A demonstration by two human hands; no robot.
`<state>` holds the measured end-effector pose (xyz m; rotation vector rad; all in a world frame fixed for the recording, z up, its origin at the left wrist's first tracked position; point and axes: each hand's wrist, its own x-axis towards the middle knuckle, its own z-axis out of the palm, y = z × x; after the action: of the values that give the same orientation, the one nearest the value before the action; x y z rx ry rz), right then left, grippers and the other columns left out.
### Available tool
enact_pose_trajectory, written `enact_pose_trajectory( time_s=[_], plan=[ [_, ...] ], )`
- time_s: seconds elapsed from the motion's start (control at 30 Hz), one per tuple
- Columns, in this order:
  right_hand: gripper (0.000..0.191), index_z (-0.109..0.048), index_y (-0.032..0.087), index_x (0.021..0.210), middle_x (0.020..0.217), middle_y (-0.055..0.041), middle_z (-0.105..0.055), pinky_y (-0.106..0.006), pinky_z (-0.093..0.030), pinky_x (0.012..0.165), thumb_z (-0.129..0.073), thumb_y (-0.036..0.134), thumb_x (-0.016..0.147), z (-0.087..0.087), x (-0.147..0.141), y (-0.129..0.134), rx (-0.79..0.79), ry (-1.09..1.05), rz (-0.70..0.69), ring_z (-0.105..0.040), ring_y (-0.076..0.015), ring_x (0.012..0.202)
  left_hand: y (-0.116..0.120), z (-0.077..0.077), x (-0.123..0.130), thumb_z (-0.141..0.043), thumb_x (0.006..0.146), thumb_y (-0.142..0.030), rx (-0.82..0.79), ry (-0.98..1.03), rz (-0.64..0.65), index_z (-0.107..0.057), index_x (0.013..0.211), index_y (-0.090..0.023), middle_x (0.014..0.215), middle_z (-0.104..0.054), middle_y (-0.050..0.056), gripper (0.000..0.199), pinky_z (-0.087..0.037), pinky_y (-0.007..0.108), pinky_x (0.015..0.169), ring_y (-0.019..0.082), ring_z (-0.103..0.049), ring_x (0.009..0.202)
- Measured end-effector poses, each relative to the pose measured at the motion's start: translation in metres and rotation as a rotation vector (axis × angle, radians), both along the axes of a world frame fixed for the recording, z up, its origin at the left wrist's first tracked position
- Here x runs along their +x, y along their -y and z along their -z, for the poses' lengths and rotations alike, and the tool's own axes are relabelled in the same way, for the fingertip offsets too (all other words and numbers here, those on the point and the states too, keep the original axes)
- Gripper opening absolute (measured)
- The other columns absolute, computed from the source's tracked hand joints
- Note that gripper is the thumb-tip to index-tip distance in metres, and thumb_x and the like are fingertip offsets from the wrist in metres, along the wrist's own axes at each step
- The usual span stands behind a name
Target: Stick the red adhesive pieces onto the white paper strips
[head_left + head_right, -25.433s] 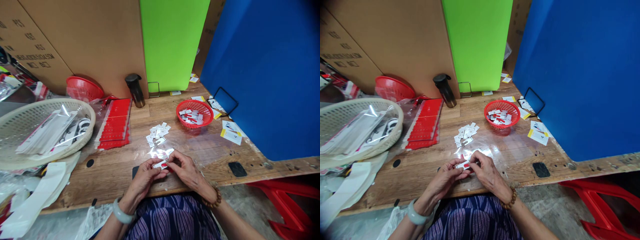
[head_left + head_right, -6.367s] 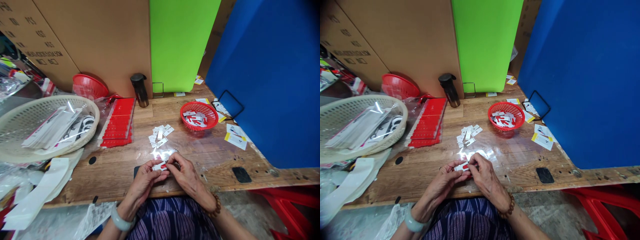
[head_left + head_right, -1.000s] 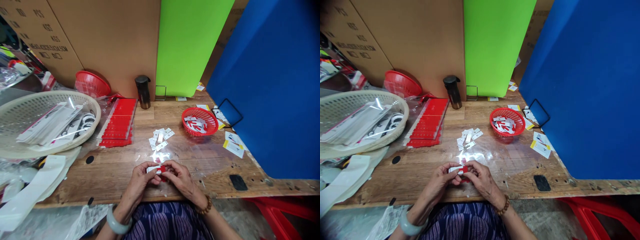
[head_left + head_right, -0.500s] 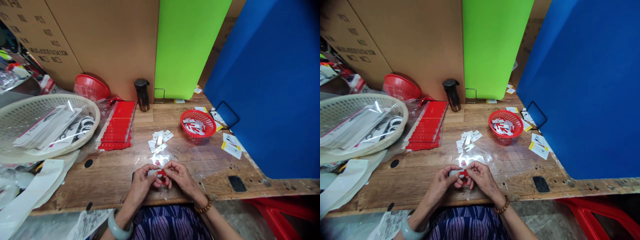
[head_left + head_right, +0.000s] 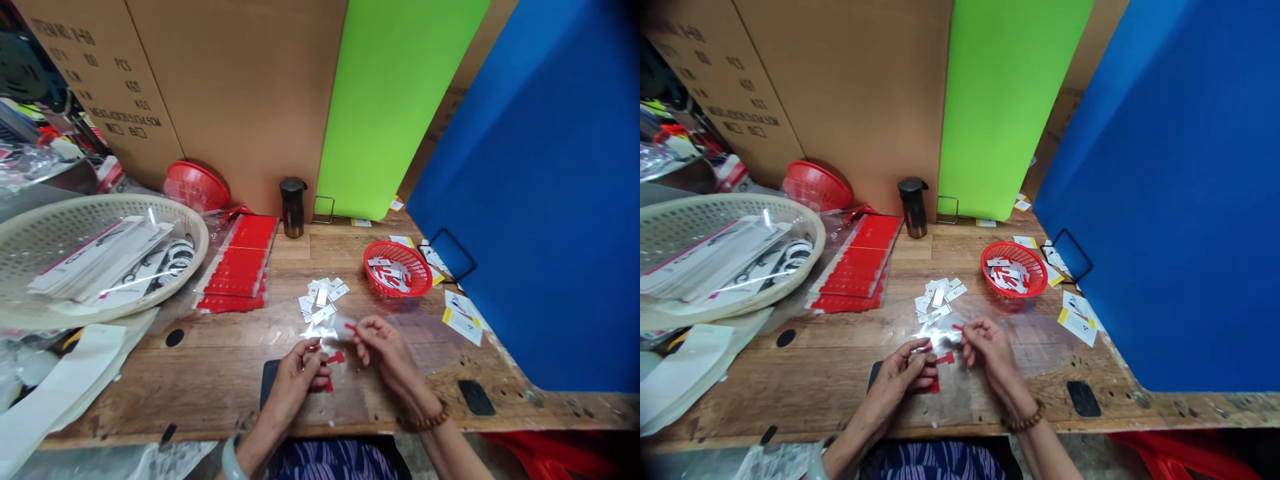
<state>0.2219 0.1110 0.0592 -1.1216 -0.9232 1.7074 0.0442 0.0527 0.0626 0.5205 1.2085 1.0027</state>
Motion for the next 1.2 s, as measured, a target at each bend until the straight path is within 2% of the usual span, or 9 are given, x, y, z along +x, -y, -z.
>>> enact_pose_trajectory(
  time_s=[0.07, 0.13, 0.23, 0.37, 0.5, 0.7, 0.83, 1.0, 1.2],
  plan=[
    [0.028, -0.056, 0.019, 0.079, 0.068, 0.0026, -0.063, -0.017, -0.044, 0.043, -0.076, 0.033, 0.066, -0.009, 0.007, -0.017, 0.044, -0.113, 0.225, -0.053, -0.0064, 0.048, 0.001, 0.004, 0.001, -0.076, 0.061, -0.044, 0.000, 0.008, -0.010, -0.057, 0.108, -0.011, 0.087, -0.067, 0.009, 0.060, -0.052, 0.026, 0.068, 0.014, -0.064, 0.072],
    [0.029, -0.056, 0.021, 0.084, 0.079, 0.0005, -0.064, -0.019, -0.046, 0.047, -0.074, 0.035, 0.067, -0.011, 0.008, -0.029, 0.085, -0.107, 0.278, -0.055, -0.0081, 0.054, 0.003, 0.009, 0.002, -0.077, 0.060, -0.043, -0.012, 0.027, -0.009, -0.059, 0.107, -0.012, 0.087, -0.066, 0.008, 0.059, -0.051, 0.026, 0.070, 0.014, -0.064, 0.073],
    [0.026, -0.057, 0.020, 0.091, 0.077, -0.0005, -0.062, -0.023, -0.045, 0.048, -0.066, 0.038, 0.074, -0.001, -0.004, -0.039, 0.183, 0.181, 0.100, -0.055, -0.0112, 0.056, 0.005, 0.015, 0.004, -0.079, 0.058, -0.039, -0.018, 0.040, -0.015, -0.061, 0.103, -0.012, 0.088, -0.065, 0.008, 0.056, -0.050, 0.026, 0.071, 0.014, -0.064, 0.074],
    [0.014, -0.062, 0.018, 0.093, 0.087, -0.0044, -0.059, -0.030, -0.045, 0.068, -0.054, 0.022, 0.081, 0.017, -0.024, -0.045, 0.589, 0.726, -0.182, -0.055, -0.0168, 0.076, 0.005, 0.019, 0.005, -0.079, 0.057, -0.039, -0.012, 0.031, -0.024, -0.062, 0.100, -0.011, 0.092, -0.066, 0.010, 0.054, -0.050, 0.027, 0.071, 0.015, -0.064, 0.073],
    [0.019, -0.060, 0.017, 0.093, 0.092, -0.0064, -0.054, -0.030, -0.040, 0.077, -0.048, 0.010, 0.080, 0.019, -0.032, -0.052, 0.752, 0.929, -0.346, -0.051, -0.0179, 0.085, 0.005, 0.021, 0.005, -0.080, 0.056, -0.038, -0.018, 0.044, -0.038, -0.062, 0.098, -0.011, 0.093, -0.066, 0.010, 0.052, -0.050, 0.028, 0.071, 0.015, -0.065, 0.073],
    [0.010, -0.052, 0.017, 0.074, 0.075, 0.0004, -0.053, -0.025, -0.036, 0.065, -0.056, 0.008, 0.071, 0.014, -0.031, -0.062, 0.671, 0.923, -0.401, -0.048, -0.0140, 0.071, 0.005, 0.022, 0.005, -0.081, 0.054, -0.039, -0.015, 0.040, -0.039, -0.061, 0.096, -0.011, 0.092, -0.065, 0.010, 0.054, -0.050, 0.027, 0.069, 0.015, -0.065, 0.072],
    [0.013, -0.048, 0.018, 0.067, 0.057, 0.0044, -0.050, -0.022, -0.031, 0.050, -0.057, 0.021, 0.076, 0.017, -0.026, -0.053, 0.538, 0.878, -0.355, -0.046, -0.0105, 0.054, 0.004, 0.018, 0.004, -0.080, 0.055, -0.040, -0.032, 0.029, -0.032, -0.061, 0.099, -0.010, 0.090, -0.065, 0.010, 0.057, -0.050, 0.027, 0.070, 0.015, -0.064, 0.073],
    [0.022, -0.047, 0.018, 0.073, 0.054, 0.0035, -0.060, -0.021, -0.040, 0.045, -0.063, 0.035, 0.073, 0.015, -0.027, -0.010, 0.081, 0.294, -0.236, -0.052, -0.0100, 0.042, 0.001, 0.008, 0.009, -0.079, 0.058, -0.040, -0.029, 0.087, -0.086, -0.062, 0.098, -0.012, 0.085, -0.067, 0.007, 0.051, -0.048, 0.025, 0.071, 0.014, -0.063, 0.074],
    [0.030, -0.050, 0.016, 0.075, 0.057, -0.0017, -0.066, -0.022, -0.045, 0.050, -0.067, 0.041, 0.073, 0.007, -0.037, 0.032, -0.057, -0.005, -0.270, -0.059, -0.0112, 0.047, 0.000, 0.003, 0.012, -0.070, 0.070, -0.042, 0.118, 0.112, -0.118, -0.058, 0.070, -0.013, 0.053, -0.053, -0.005, 0.031, -0.040, 0.018, 0.049, 0.005, -0.048, 0.046]
  ],
)
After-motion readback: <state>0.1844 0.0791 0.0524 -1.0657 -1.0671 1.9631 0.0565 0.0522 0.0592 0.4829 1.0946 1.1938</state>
